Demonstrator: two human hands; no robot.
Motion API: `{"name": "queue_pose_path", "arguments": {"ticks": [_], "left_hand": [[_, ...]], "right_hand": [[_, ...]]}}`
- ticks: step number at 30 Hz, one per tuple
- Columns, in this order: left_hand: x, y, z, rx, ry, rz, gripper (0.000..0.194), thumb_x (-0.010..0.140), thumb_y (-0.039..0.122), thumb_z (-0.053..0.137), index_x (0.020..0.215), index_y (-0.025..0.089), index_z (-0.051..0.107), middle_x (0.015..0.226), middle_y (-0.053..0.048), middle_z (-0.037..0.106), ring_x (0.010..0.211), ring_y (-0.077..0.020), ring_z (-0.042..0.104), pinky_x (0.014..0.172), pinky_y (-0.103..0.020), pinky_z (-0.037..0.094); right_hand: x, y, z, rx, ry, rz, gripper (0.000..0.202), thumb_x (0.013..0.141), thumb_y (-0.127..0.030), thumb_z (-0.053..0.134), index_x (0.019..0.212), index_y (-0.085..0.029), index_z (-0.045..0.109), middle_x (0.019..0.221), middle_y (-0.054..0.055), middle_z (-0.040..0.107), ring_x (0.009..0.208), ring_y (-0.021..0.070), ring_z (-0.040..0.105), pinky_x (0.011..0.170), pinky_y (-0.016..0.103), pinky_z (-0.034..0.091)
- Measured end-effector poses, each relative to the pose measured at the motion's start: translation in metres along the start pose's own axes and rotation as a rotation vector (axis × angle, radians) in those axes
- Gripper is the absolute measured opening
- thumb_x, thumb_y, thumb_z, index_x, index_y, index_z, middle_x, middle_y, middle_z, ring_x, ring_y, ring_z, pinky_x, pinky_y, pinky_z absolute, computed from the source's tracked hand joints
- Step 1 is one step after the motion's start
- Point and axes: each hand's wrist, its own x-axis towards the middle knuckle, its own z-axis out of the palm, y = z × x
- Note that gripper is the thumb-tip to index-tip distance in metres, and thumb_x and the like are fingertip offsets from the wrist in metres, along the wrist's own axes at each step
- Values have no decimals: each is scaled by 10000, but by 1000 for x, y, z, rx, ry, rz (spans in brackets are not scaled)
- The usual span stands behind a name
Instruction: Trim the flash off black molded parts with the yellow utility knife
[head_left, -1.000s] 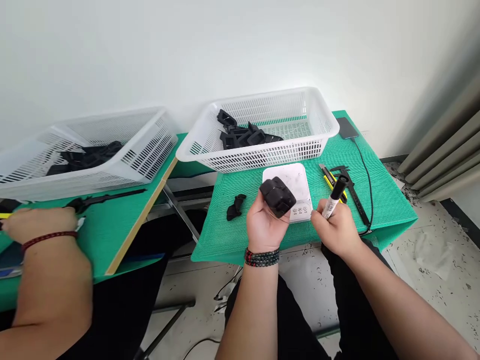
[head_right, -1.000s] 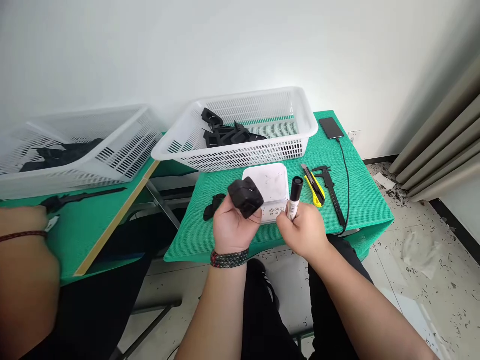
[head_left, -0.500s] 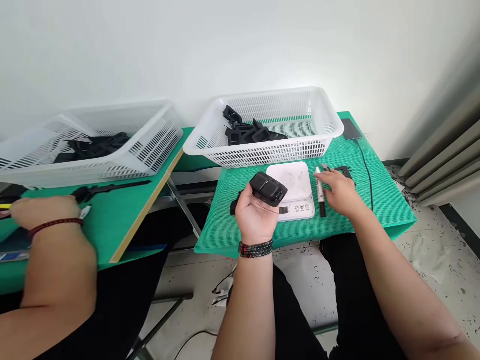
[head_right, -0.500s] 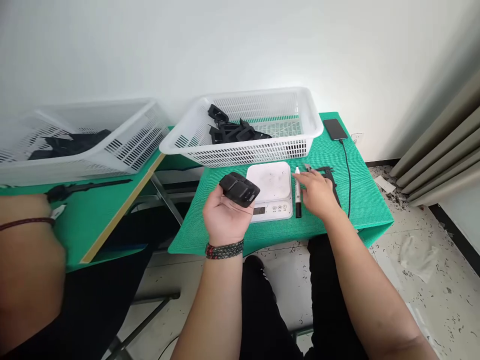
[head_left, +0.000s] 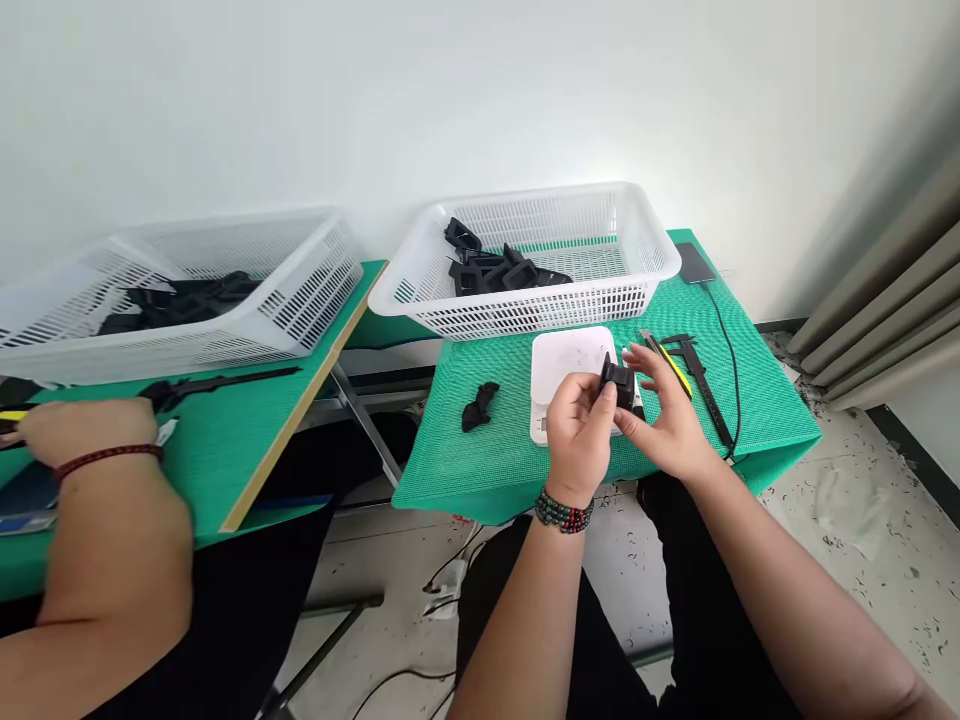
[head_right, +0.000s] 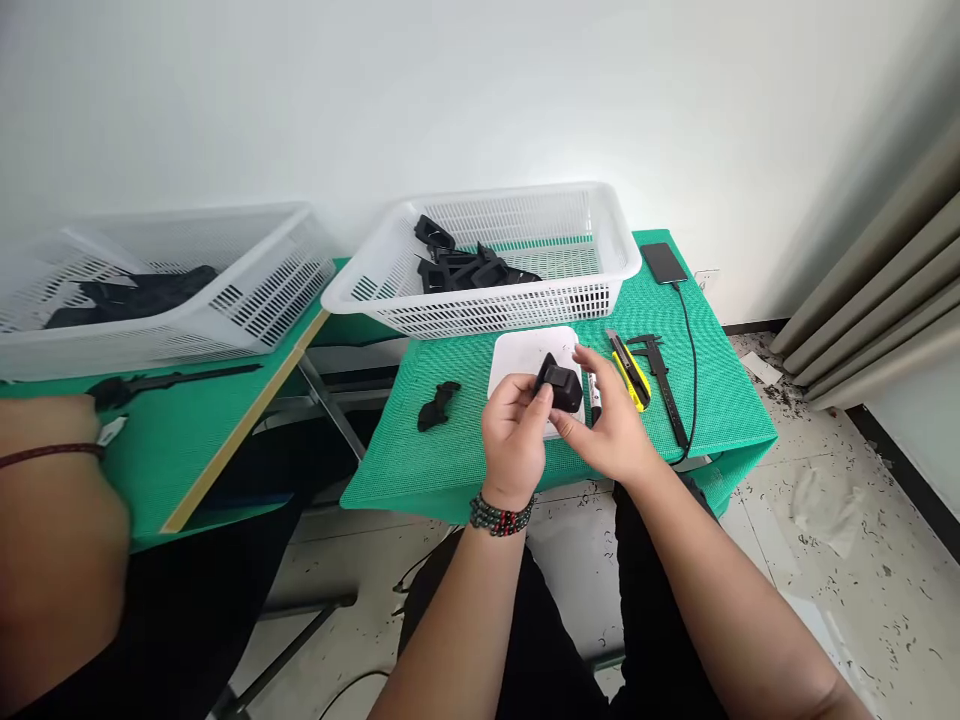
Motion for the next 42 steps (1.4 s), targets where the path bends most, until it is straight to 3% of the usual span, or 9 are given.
{"name": "queue_pose_path", "arguments": {"ticks": [10,14,20,22,26,30,36,38,42], "left_hand": [[-4,-2,-3,104,-207,8,253,880,447,752,910,197,726,876,-51,704,820,-194,633,771,-295,507],[-3,1,-5,123,-254,35,241,912,414,721,1032,211,773,1028,-87,767,962,-240,701,867,-331,541],[11,5,-26,5,44,-6,228,868,380,786,1021,212,788,1008,-86,776,966,-234,728,924,-342,560],[14,8,-33,18,63,-37,235,832,328,826,1034,214,790,1017,-88,776,1007,-234,724,949,-332,551],[12,11,-34,94,-146,-109,349,766,281,881,1101,230,799,1199,-122,749,1115,-261,698,979,-341,547],[8,6,-23,161,-382,-85,262,808,285,831,1069,263,817,1355,-116,688,1303,-316,612,1053,-422,546],[12,-5,-26,64,-393,-229,261,746,253,870,998,218,816,1360,-118,689,1318,-342,600,946,-388,607],[14,-7,-29,36,-416,-237,282,746,239,870,1018,206,803,1341,-121,701,1249,-315,648,930,-363,606],[15,-10,-30,-43,-326,-281,288,701,218,909,954,171,781,1212,-129,740,1030,-233,720,878,-308,592]], "right_hand": [[1,0,-3,31,-14,-21,704,821,-255,747,1471,-251,477,1338,141,665,1252,295,646,1088,518,517],[1,7,-5,101,49,57,622,793,-307,807,1365,-253,566,1266,116,700,1175,283,681,1059,509,537],[5,18,-8,283,167,196,696,751,-494,866,1330,-268,551,1196,111,720,1108,283,709,992,505,581],[6,19,-9,334,176,222,743,740,-527,870,1347,-280,520,1191,114,726,1115,289,712,991,518,588],[8,14,-8,413,160,262,822,710,-563,882,1372,-281,484,1147,105,741,1107,295,721,995,523,593],[8,8,-4,421,95,262,844,707,-590,875,1386,-274,486,1150,101,736,1086,292,729,990,507,599],[8,7,-3,453,59,279,918,677,-636,875,1415,-267,473,1126,100,755,1080,305,743,982,515,607],[8,7,-5,443,56,280,923,672,-662,867,1415,-275,479,1139,102,756,1092,310,742,991,526,604],[9,9,-7,444,43,277,903,678,-670,857,1407,-282,493,1158,102,756,1124,311,731,1019,536,586]]}}
